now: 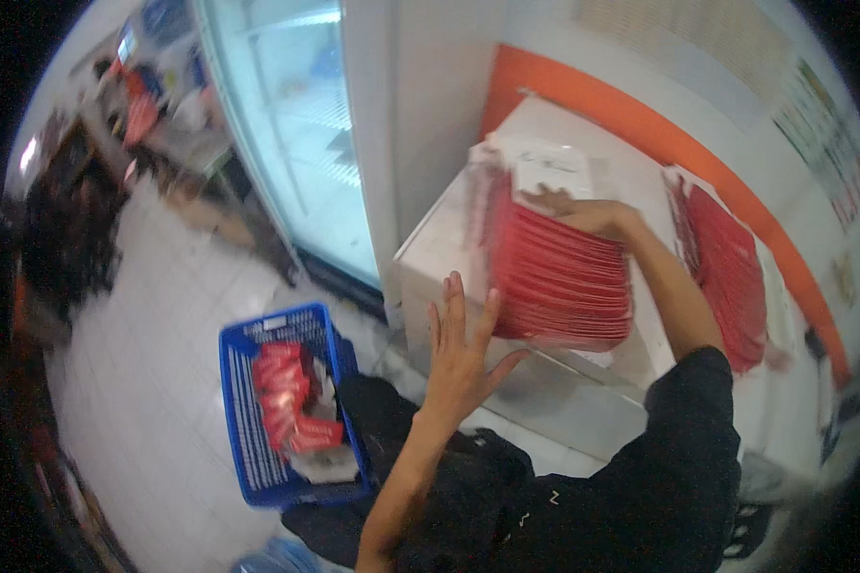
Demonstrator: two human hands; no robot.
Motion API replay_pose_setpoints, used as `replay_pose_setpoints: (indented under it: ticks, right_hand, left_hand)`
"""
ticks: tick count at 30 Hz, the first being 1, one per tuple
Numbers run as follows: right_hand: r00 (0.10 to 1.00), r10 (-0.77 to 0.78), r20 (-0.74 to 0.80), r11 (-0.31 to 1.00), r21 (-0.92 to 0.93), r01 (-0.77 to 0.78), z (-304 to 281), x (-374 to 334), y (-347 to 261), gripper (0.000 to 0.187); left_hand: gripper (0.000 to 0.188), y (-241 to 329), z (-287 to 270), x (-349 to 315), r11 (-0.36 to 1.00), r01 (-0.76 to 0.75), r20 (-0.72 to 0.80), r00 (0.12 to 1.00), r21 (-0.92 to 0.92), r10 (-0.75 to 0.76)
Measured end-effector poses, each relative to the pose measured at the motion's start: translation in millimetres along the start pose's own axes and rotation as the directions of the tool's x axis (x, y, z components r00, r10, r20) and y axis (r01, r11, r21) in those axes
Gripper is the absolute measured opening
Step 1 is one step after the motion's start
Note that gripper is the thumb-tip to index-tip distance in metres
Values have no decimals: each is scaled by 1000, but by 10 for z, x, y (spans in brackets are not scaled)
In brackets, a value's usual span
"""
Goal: The person sits on the floor and repeatedly folds flat red and white cardboard boxes into shape, stacking them on a nearby surface. Later, the person moves to a kitchen area and washes a metal pot in the sink.
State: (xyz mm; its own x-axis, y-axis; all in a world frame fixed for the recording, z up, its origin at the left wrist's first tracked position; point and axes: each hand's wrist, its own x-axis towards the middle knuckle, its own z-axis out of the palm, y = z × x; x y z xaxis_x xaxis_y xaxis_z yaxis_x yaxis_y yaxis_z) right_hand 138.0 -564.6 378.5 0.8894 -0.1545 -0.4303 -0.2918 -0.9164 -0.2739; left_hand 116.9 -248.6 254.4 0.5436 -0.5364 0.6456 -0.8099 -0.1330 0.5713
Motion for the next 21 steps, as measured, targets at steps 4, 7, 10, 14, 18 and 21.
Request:
replay_pose_setpoints:
  ticks: [4,7,10,14,18,21]
  right_hand:
    - [696,-141,-704,978,10,208,129,-346,178,53]
    - [324,67,-944,974,131,182,592,-941,-882,41]
    - [615,-305,-727,913,-40,405,1588,-939,-1502,31]
    - [880,-469,-73,853,222,473,2753,-596,-2085,53]
    - [916,-387,103,890,303,341,2905,-456,-2242,57]
    - [963,-249,102,927,314,207,2821,-258,-2171,59]
  left_hand:
    - [86,-637,-246,-846,932,357,-178,915,-54,-361]
    - [64,-1360,-534,-1813,674,739,-276,646,-10,-712]
    - [69,-2370,-696,-3200,360,927,-432,368,102,-823]
    - [90,-3182,-752,-4367,-79,939,-448,-232,-336,-864]
    - [102,-3657,-389,-4732,-226,877,-422,-412,-424,-808]
    - [89,-3963,-30,-4858,-95,572,-293,-549,-815,-783]
